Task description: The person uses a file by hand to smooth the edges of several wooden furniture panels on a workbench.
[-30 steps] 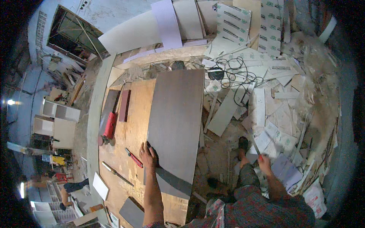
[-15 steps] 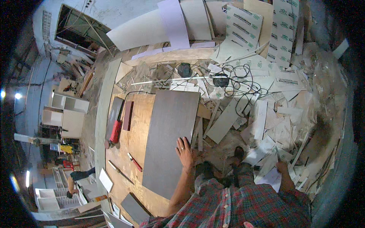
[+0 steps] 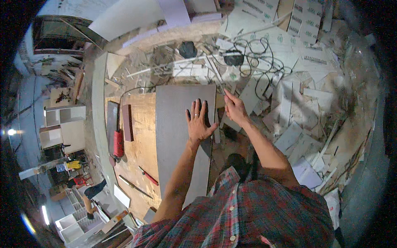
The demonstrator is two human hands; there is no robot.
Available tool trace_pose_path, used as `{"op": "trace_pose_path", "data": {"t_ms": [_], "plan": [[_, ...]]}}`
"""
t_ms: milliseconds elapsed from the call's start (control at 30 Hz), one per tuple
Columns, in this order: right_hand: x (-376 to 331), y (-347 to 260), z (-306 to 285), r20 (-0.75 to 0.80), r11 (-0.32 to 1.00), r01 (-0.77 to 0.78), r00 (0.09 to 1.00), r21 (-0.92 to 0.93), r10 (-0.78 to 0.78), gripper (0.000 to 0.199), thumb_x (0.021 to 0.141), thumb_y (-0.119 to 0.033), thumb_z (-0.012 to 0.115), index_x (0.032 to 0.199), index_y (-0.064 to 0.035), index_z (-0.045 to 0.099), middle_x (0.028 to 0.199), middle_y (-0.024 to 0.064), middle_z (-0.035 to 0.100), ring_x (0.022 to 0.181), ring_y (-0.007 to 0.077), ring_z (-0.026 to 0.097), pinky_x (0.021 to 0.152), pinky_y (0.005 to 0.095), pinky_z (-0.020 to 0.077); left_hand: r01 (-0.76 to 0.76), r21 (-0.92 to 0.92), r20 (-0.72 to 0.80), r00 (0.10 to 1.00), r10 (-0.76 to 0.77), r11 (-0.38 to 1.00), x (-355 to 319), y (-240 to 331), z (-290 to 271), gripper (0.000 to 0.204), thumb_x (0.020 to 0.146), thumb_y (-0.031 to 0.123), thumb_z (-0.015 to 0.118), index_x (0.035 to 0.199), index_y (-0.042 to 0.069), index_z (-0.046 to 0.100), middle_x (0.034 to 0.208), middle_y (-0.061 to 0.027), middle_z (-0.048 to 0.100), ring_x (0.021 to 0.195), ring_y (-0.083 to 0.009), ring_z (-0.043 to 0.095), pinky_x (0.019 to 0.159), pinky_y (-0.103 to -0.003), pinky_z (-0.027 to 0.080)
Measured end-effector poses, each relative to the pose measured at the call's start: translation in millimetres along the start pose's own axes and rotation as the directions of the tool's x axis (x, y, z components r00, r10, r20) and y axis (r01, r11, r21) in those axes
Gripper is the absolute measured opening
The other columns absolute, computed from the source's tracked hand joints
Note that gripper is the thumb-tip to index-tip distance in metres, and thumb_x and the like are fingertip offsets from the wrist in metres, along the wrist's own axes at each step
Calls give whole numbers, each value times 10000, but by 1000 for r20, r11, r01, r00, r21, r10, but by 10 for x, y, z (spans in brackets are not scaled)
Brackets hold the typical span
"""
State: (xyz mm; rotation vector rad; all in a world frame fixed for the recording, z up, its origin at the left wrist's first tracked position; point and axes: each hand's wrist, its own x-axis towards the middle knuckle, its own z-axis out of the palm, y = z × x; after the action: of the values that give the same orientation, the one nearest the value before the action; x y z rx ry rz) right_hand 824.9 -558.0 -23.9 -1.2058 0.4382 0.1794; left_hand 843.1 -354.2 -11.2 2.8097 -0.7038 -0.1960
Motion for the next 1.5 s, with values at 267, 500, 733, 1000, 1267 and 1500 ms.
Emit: {"op": "trace_pose_path", "data": {"t_ms": [267,500,733,1000,1267,1500], "plan": [[-677,912,-104,48,653,485,822,-582,-568,451,1053,-167,466,1498,-104,432,663,-74,417,520,41,387,458,234,353,46,18,15,999,-46,999,25,21,-66,986,756,634,622,1546,124,327,1613,-152,260,1498,-342,202,1178,-601,114],[-119,396,-62,-155,947,21,985,-320,-74,424,1053,-200,484,1467,-107,477,713,-47,476,575,54,438,509,237,393,98,-26,43,994,-97,995,46,-15,-44,968,736,616,648,1524,124,375,1602,-163,282,1487,-349,230,1177,-604,112],[-339,55,87,-39,873,199,970,-445,-241,397,1014,-157,528,1394,-47,543,1004,152,725,744,148,641,703,273,505,126,30,53,990,-127,992,-4,-71,80,977,740,711,606,1490,111,430,1570,-173,333,1469,-363,261,1173,-611,111],[-227,202,-217,-59,985,-106,993,-140,99,443,1046,-140,463,1480,-52,440,750,-47,501,600,52,444,548,215,402,94,67,90,991,-100,993,-101,-125,91,1048,758,793,545,1510,83,376,1577,-230,286,1476,-412,223,1173,-619,98],[-401,450,18,-31,948,166,983,-271,-181,429,1015,-87,510,1432,7,478,790,73,551,658,86,497,583,254,419,109,58,54,992,-112,992,-93,-90,138,1059,749,828,517,1496,86,404,1562,-240,307,1463,-427,247,1160,-638,113],[92,86,0,-52,978,-60,997,-198,51,429,1018,-114,525,1444,-72,497,1079,142,683,884,176,641,811,281,507,123,52,71,989,-127,991,-107,-114,130,1045,747,834,514,1491,107,420,1553,-239,329,1449,-430,279,1162,-627,123]]}}
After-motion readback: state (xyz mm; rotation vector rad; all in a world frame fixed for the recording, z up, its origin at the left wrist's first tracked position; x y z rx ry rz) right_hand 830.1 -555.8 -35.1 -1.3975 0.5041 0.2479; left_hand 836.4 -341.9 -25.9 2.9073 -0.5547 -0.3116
